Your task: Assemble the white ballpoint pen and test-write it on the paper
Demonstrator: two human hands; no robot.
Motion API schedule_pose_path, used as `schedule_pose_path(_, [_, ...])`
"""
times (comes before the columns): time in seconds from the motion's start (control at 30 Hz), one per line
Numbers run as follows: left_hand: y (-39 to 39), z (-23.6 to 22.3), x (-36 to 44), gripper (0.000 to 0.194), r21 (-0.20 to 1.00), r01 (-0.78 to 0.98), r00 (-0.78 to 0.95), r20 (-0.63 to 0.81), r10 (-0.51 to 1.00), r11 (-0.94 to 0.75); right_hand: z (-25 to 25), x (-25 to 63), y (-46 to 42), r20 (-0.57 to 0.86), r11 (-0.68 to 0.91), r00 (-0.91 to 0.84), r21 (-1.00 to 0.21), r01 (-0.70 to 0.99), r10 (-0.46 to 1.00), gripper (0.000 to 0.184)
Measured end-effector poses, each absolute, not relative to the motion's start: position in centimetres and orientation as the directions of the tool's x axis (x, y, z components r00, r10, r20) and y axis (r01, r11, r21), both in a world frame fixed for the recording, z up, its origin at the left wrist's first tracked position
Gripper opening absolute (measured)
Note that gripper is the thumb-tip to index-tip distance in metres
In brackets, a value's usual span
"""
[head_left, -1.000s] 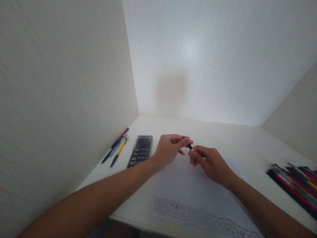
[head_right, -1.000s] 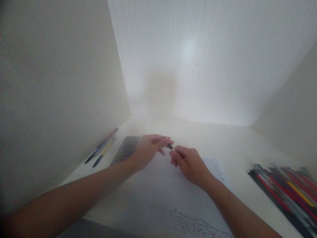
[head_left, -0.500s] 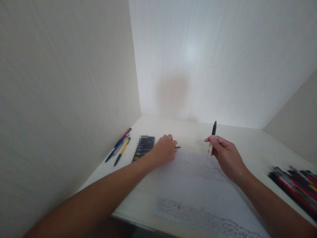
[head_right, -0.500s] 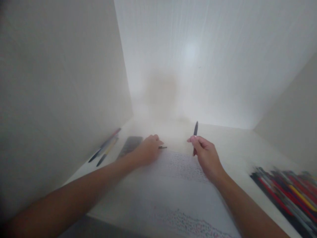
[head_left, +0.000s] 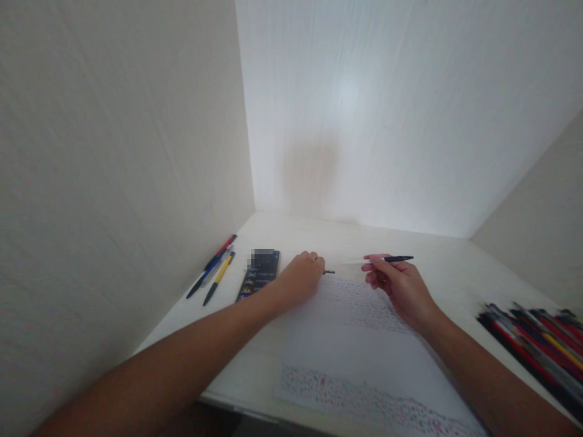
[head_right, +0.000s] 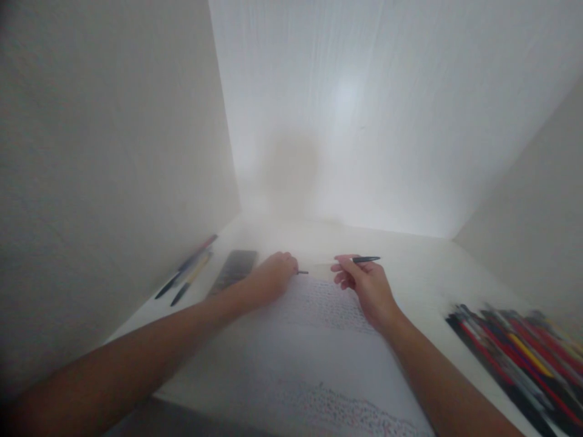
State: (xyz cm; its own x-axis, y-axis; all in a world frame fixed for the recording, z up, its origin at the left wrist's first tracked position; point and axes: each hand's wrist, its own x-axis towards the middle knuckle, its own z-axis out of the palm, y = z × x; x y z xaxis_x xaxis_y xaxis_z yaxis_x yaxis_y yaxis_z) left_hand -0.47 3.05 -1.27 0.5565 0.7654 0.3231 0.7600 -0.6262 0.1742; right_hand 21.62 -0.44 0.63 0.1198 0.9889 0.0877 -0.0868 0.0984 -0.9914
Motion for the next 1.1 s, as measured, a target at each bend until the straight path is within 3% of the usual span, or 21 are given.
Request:
schedule_pose_path(0.07, [2.8, -1.0, -0.2, 0.022, 0.263, 0.750, 0.511, 0.352, 0.784, -0.607, 0.7, 21.6, -0.4, 0.075, 0.090, 0.116, -0.988, -0.126, 0.990, 0.035])
schedule_pose_path(0.23, [1.8, -0.1, 0.5, 0.020, 0.641, 0.537, 0.352, 0.420, 0.837, -0.548, 0.6, 21.6, -0.3, 0.079, 0.094, 0.112, -0.986, -0.137, 0.991, 0.033])
schedule_pose_path(0.63, [1.4, 0.1, 0.9, 0.019, 0.666, 0.488, 0.354, 0.439, 0.825, -0.564, 0.5, 21.5, -0.4, 0.091, 0.097, 0.052, -0.986, -0.139, 0.995, 0.029])
schedule_pose_path(1.1, [0.7, 1.5, 0.9, 0.018, 0.840, 0.300, 0.357, 0.340, 0.870, -0.452, 0.5, 21.7, -0.6, 0.128, 0.117, -0.074, -0.984, -0.132, 0.989, 0.026])
